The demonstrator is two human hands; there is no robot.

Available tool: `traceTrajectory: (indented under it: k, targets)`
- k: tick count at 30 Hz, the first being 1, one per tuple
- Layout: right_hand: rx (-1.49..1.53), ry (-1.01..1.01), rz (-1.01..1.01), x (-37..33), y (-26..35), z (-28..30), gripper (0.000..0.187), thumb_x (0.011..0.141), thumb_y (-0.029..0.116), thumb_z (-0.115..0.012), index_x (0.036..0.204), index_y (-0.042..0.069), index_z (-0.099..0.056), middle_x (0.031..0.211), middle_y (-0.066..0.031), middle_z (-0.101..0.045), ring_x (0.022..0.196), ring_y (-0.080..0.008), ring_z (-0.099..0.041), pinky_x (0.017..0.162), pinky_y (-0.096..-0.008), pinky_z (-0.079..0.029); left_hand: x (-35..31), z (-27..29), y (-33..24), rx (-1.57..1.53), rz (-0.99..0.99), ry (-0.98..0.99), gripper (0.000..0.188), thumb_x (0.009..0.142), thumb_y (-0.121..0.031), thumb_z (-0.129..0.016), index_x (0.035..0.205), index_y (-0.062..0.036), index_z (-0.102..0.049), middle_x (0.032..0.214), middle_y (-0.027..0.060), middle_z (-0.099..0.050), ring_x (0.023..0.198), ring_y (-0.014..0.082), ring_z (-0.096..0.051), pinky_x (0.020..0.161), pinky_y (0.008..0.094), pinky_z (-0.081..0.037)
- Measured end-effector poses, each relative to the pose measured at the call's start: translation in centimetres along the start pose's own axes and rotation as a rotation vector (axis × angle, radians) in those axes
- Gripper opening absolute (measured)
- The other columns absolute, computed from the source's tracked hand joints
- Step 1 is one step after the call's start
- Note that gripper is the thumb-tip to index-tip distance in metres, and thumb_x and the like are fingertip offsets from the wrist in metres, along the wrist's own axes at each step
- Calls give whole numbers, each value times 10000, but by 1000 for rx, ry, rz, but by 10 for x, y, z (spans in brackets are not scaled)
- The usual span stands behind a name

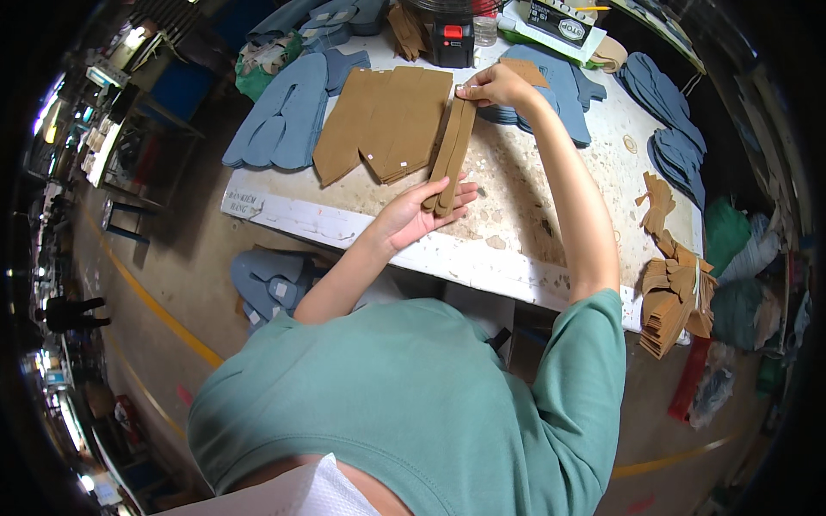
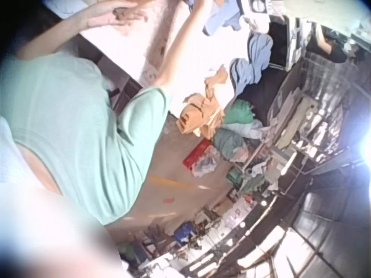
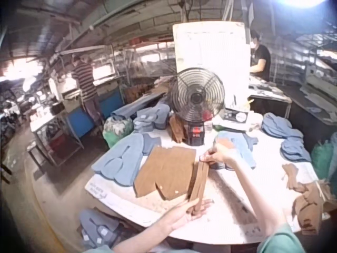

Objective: The person sorts and stacks brown cardboard pieces on a workbench, aligning edges and bundling them with a rubber band. They repeatedly pick up, align, and place the pieces into neat stacks, then secure a bundle with a rubber band.

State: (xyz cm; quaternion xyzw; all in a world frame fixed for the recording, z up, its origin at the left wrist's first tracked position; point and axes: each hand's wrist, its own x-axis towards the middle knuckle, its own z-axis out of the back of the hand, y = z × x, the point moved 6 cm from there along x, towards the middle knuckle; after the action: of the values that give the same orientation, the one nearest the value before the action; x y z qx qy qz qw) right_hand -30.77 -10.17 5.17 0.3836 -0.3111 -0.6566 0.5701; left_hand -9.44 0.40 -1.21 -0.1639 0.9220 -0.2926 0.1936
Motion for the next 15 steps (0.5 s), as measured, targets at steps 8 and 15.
traceTrajectory:
  k: [8, 15]
  targets:
    - [-176, 0, 6, 77, -37, 3, 355, 768, 347, -805, 904, 25, -744, 782, -20, -682, 672, -99, -623, 653, -229, -517, -11, 15, -6, -86, -19, -118, 340, 1016, -140, -383, 1280, 72, -419, 1339, 215, -502, 1245, 264, -514, 1049, 360, -450]
    - [-169, 15, -46, 90, -43, 3, 362, 748, 344, -813, 918, 32, -744, 775, -55, -695, 645, -133, -641, 646, -266, -522, -43, 2, -34, 891, -433, -204, 249, 969, -146, -537, 1171, -13, -595, 1049, 95, -648, 1022, 141, -613, 896, 266, -488]
